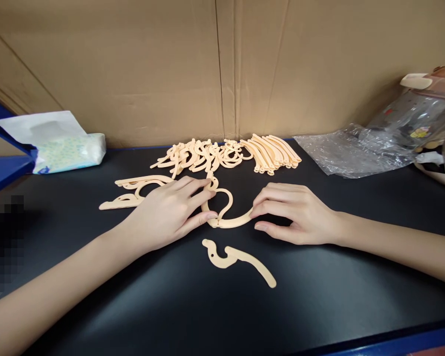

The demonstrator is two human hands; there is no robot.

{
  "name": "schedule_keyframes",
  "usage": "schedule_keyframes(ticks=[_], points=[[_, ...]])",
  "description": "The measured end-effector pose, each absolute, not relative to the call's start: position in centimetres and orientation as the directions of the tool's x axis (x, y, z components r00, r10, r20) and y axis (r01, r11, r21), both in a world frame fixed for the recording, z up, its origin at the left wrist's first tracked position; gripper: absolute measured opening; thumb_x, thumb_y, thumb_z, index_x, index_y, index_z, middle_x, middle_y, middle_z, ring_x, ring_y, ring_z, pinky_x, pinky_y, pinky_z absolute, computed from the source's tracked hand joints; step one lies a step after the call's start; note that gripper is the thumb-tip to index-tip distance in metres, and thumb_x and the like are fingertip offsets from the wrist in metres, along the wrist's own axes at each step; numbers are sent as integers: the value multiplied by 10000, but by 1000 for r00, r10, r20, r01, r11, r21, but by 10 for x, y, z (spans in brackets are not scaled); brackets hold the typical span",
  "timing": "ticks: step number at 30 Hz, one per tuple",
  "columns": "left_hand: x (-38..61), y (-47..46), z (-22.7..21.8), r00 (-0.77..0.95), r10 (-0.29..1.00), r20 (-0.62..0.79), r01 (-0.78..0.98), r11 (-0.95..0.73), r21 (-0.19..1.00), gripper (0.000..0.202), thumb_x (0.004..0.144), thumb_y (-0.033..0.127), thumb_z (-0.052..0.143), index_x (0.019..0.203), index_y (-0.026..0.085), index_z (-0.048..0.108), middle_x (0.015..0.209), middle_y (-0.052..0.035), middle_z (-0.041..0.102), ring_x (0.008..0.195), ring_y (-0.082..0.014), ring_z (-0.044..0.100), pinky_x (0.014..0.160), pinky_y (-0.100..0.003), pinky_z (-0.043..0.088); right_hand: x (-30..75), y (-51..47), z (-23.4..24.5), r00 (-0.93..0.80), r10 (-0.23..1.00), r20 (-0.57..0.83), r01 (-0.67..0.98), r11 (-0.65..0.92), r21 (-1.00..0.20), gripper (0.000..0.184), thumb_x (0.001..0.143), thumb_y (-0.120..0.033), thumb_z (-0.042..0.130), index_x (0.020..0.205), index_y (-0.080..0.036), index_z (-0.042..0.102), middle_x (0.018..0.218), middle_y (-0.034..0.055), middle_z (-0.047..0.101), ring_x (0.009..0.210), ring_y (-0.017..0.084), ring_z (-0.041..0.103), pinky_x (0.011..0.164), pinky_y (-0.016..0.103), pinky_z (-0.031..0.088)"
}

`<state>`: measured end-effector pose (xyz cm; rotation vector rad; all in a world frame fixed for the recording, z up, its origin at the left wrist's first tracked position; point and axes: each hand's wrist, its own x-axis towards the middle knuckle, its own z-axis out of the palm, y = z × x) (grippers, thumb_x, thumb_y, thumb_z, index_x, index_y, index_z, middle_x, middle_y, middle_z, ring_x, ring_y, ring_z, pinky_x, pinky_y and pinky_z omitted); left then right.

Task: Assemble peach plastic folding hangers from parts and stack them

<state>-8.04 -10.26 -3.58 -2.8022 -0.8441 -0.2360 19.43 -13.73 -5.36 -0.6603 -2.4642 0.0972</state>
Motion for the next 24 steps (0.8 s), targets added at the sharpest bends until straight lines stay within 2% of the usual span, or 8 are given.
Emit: schedule_keyframes(ticks=[6, 10, 14, 17, 21, 24], points=[[-80, -103, -36, 796, 578, 182, 597, -799, -74, 547, 987, 499, 300, 1206, 114, 621, 1344, -166, 572, 1159, -314, 568, 954, -476, 481, 194, -136, -55, -673, 541, 505, 531, 828, -179, 169, 945, -272, 528, 962, -171, 662, 924, 55, 671, 804, 157, 573, 760, 300, 458], [-78, -106, -36, 768, 612, 189, 622, -783, 8, 478, 994, 441, 318, 1295, 170, 573, 1405, -133, 516, 1207, -303, 533, 981, -476, 458, 194, -134, -56, -679, 545, 492, 531, 827, -183, 177, 952, -250, 514, 943, -165, 669, 920, 60, 665, 796, 160, 567, 757, 301, 454], [-77, -107, -37, 784, 580, 219, 599, -800, -25, 454, 998, 412, 314, 1290, 212, 599, 1326, -125, 564, 1138, -299, 566, 954, -483, 467, 194, -134, -54, -700, 506, 503, 495, 852, -168, 172, 952, -232, 514, 961, -149, 664, 931, 62, 657, 787, 149, 556, 749, 286, 446], [-76, -106, -36, 792, 566, 229, 588, -808, -39, 474, 1000, 416, 304, 1260, 178, 621, 1246, -132, 612, 1084, -297, 592, 915, -483, 489, 193, -138, -53, -731, 439, 523, 456, 884, -106, 195, 953, -301, 532, 950, -150, 656, 917, 63, 658, 761, 141, 548, 712, 281, 431], [-77, -106, -36, 779, 584, 230, 598, -801, 9, 484, 999, 421, 316, 1236, 133, 625, 1277, -142, 609, 1106, -294, 602, 900, -467, 513, 187, -149, -52, -783, 376, 495, 387, 918, -86, 377, 872, -519, 604, 867, -145, 650, 851, 63, 651, 737, 152, 539, 681, 298, 408], [-78, -106, -37, 771, 583, 256, 599, -801, 22, 467, 999, 406, 329, 1204, 123, 639, 1293, -135, 618, 1131, -288, 606, 922, -458, 515, 184, -157, -50, -820, 360, 445, 338, 932, -132, 327, 860, -471, 635, 888, -146, 662, 877, 63, 641, 773, 161, 529, 745, 323, 409]])
